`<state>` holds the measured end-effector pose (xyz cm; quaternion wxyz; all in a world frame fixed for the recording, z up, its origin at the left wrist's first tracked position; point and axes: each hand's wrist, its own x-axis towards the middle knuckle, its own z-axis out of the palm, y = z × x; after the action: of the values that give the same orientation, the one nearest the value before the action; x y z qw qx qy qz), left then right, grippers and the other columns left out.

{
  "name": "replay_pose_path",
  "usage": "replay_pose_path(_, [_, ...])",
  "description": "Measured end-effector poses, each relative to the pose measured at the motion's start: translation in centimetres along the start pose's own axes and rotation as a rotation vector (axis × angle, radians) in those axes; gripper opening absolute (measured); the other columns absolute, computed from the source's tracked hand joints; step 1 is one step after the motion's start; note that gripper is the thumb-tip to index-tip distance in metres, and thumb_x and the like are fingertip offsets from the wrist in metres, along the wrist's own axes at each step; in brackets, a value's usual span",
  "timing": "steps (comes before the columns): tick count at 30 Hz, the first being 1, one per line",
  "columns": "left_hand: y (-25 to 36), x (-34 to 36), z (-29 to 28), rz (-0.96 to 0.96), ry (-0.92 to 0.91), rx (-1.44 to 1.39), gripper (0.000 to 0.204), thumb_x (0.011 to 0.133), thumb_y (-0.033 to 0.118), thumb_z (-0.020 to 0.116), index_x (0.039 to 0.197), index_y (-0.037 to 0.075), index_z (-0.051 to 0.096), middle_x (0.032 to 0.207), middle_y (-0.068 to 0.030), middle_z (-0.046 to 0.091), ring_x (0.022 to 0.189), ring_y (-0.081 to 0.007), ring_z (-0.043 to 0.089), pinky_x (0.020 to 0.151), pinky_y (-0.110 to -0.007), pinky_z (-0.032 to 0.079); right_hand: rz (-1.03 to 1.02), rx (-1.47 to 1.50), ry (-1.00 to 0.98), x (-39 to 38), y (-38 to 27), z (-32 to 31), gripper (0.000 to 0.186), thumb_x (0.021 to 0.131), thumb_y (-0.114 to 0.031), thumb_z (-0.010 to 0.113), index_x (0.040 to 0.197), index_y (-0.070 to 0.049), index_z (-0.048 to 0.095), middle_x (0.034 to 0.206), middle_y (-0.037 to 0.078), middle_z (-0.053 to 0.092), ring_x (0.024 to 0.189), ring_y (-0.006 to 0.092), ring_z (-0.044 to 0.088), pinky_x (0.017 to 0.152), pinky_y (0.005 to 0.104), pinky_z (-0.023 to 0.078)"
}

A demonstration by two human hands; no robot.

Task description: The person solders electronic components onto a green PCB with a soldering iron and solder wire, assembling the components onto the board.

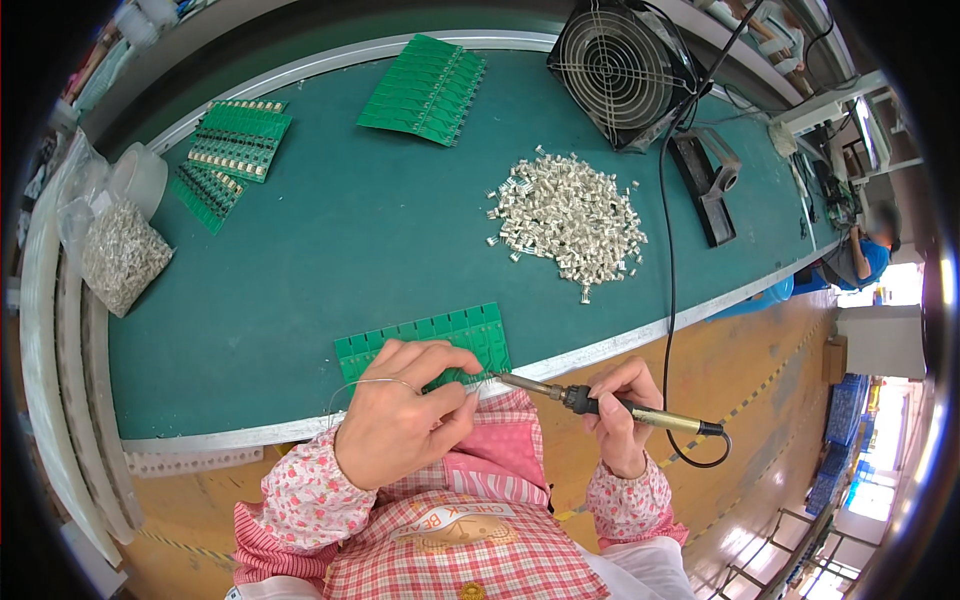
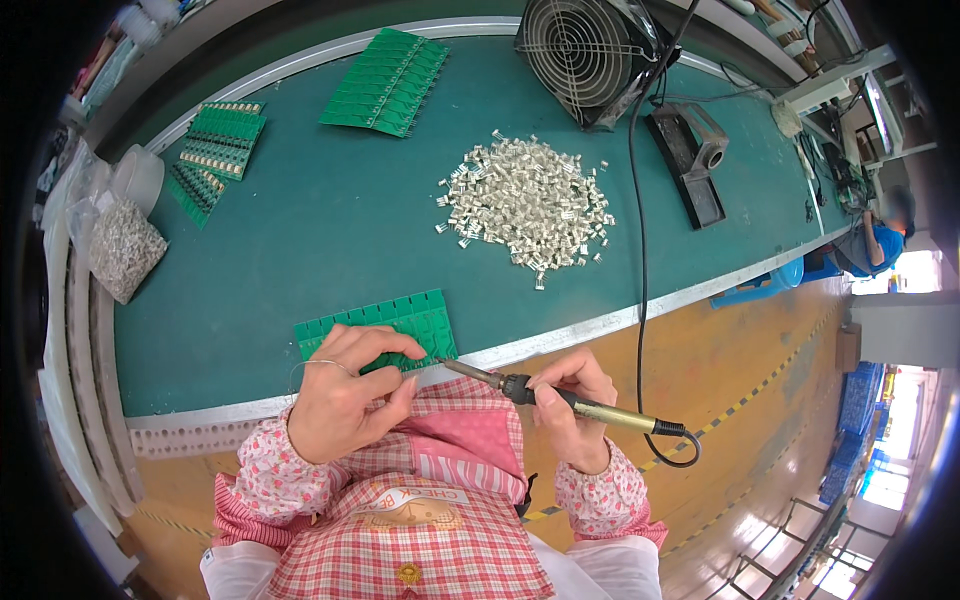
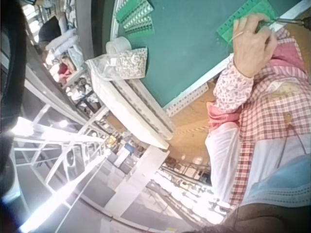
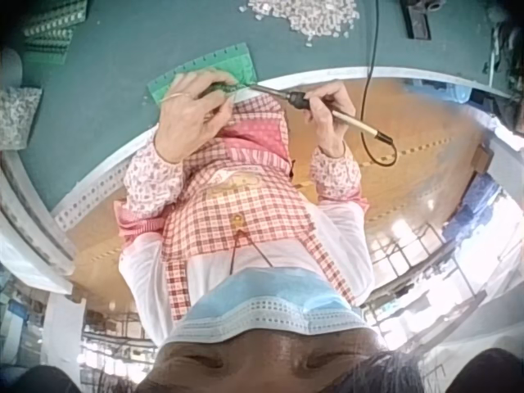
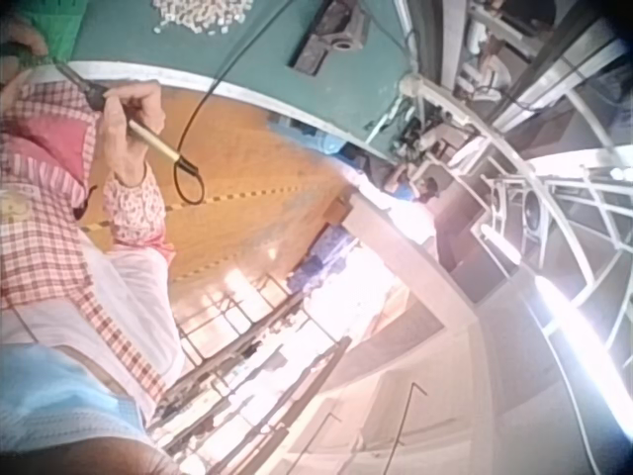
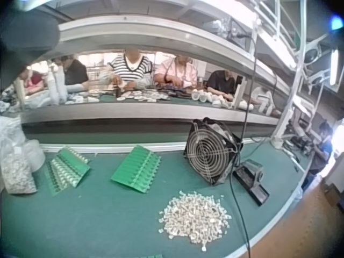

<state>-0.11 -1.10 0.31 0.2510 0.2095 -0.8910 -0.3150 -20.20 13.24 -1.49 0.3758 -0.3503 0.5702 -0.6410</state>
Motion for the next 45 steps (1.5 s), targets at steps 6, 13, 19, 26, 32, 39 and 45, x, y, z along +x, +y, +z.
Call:
replay_pose_path(6, [0.0, 0.1, 0.0, 0.004, 0.001, -0.023, 0.012, 0.071, 0.007, 0.067, 0.062, 0.004, 0.059, 0.094, -0.004, 0.062, 0.088, -0.0214, 0.06, 0.072, -0.035, 0.043, 0.006, 0.01, 0.003, 0.0, 0.0, 0.0, 0.018, 0.083, -0.012, 0.06, 0.086, 0.002, 0.049, 0.073, 0.012, 0.059, 0.051, 0.0093, 0.052, 0.046, 0.0222, 0.043])
replay_pose_path(13, [-0.1, 0.0, 0.0, -0.002, -0.004, -0.02, 0.012, 0.07, 0.007, 0.067, 0.062, 0.004, 0.06, 0.094, -0.0041, 0.062, 0.088, -0.0214, 0.06, 0.072, -0.035, 0.043, 0.01, 0.033, 0.019, 0.0, 0.1, 0.1, 0.019, 0.084, -0.013, 0.061, 0.086, 0.001, 0.048, 0.072, 0.011, 0.059, 0.051, 0.0097, 0.052, 0.046, 0.0224, 0.043])
replay_pose_path(19, [0.0, 0.0, 0.0, 0.006, 0.008, -0.02, 0.012, 0.071, 0.007, 0.068, 0.062, 0.004, 0.06, 0.094, -0.0042, 0.062, 0.088, -0.0218, 0.06, 0.072, -0.036, 0.044, 0.009, 0.031, 0.011, 0.1, 0.0, 0.1, 0.02, 0.085, -0.015, 0.061, 0.086, 0.0, 0.048, 0.071, 0.01, 0.058, 0.051, 0.0096, 0.052, 0.046, 0.0223, 0.042])
replay_pose_path(26, [0.1, 0.1, 0.0, 0.01, -0.004, 0.005, 0.011, 0.07, 0.007, 0.069, 0.063, 0.004, 0.06, 0.094, -0.0042, 0.061, 0.089, -0.0216, 0.06, 0.072, -0.035, 0.044, -0.002, 0.046, 0.008, 0.1, 0.2, 0.1, 0.019, 0.085, -0.014, 0.061, 0.086, 0.0, 0.048, 0.071, 0.01, 0.058, 0.051, 0.0094, 0.051, 0.045, 0.0222, 0.042])
replay_pose_path(32, [0.2, -0.1, 0.2, 0.011, -0.005, 0.052, 0.01, 0.069, 0.008, 0.069, 0.065, 0.004, 0.061, 0.094, -0.0039, 0.06, 0.09, -0.0223, 0.059, 0.074, -0.036, 0.044, -0.017, 0.016, -0.01, 0.0, 0.2, 0.0, 0.018, 0.084, -0.013, 0.061, 0.086, 0.0, 0.048, 0.071, 0.01, 0.058, 0.051, 0.009, 0.051, 0.045, 0.0222, 0.042])
replay_pose_path(39, [0.3, -0.6, -0.5, 0.019, 0.018, 0.054, 0.02, 0.067, 0.005, 0.07, 0.059, 0.004, 0.052, 0.098, -0.0039, 0.064, 0.09, -0.0238, 0.06, 0.073, -0.036, 0.044, -0.038, 0.038, 0.035, -0.4, 0.0, 0.2, 0.021, 0.084, -0.014, 0.062, 0.087, 0.001, 0.048, 0.07, 0.01, 0.058, 0.05, 0.009, 0.051, 0.045, 0.0223, 0.042])
replay_pose_path(45, [-0.4, -1.0, -0.5, 0.028, 0.018, 0.016, 0.021, 0.068, 0.006, 0.07, 0.058, 0.004, 0.051, 0.099, -0.0043, 0.064, 0.091, -0.0241, 0.06, 0.072, -0.037, 0.045, -0.035, 0.063, 0.056, -0.3, -0.1, 0.8, 0.023, 0.084, -0.016, 0.064, 0.088, 0.0, 0.047, 0.069, 0.01, 0.058, 0.049, 0.0088, 0.05, 0.044, 0.0223, 0.041])
